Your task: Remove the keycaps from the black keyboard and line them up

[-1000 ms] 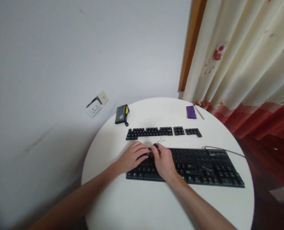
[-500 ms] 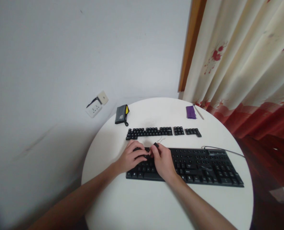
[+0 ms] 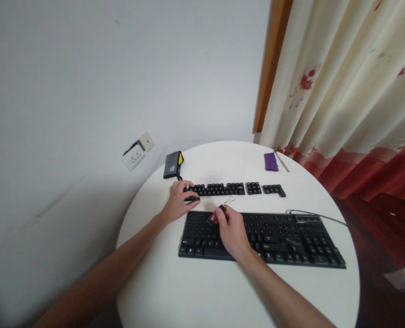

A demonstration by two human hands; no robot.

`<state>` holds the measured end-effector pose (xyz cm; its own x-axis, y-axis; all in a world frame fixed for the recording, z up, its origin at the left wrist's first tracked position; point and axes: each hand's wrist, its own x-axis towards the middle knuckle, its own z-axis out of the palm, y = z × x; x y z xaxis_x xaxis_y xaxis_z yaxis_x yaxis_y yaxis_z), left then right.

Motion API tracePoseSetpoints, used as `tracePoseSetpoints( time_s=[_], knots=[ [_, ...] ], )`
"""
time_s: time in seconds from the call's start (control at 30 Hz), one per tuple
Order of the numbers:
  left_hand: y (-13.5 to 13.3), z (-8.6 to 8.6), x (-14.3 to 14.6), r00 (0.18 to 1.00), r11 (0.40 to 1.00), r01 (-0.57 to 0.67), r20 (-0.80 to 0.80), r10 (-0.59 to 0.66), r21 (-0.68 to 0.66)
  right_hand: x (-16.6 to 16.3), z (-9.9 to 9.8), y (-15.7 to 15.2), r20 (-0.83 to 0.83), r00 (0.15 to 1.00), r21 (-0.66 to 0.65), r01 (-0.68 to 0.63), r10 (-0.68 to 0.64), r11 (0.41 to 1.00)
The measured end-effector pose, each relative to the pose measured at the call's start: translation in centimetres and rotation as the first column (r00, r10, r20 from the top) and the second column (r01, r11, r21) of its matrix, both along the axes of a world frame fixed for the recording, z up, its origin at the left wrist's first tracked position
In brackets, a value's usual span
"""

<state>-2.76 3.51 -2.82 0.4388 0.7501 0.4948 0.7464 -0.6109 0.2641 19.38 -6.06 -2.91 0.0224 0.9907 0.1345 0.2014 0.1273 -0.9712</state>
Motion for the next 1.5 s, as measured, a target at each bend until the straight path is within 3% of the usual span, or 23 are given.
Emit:
tracePoseSetpoints(
  time_s=[0.47,1.5],
  knots=[
    [0.0,-0.7,-0.5,0.999,0.999,0.026,-0.042,-0.027,-0.032,0.0,0.5,-0.2,-0.010,1.000,0.013,0.004,-0.004,1.000],
    [0.7,-1.4,-0.4,0.997,0.997,-0.071,-0.008,0.071,-0.043,0.6,0.5,0.2,-0.051,0.998,0.017,0.021,-0.021,1.000]
  ],
)
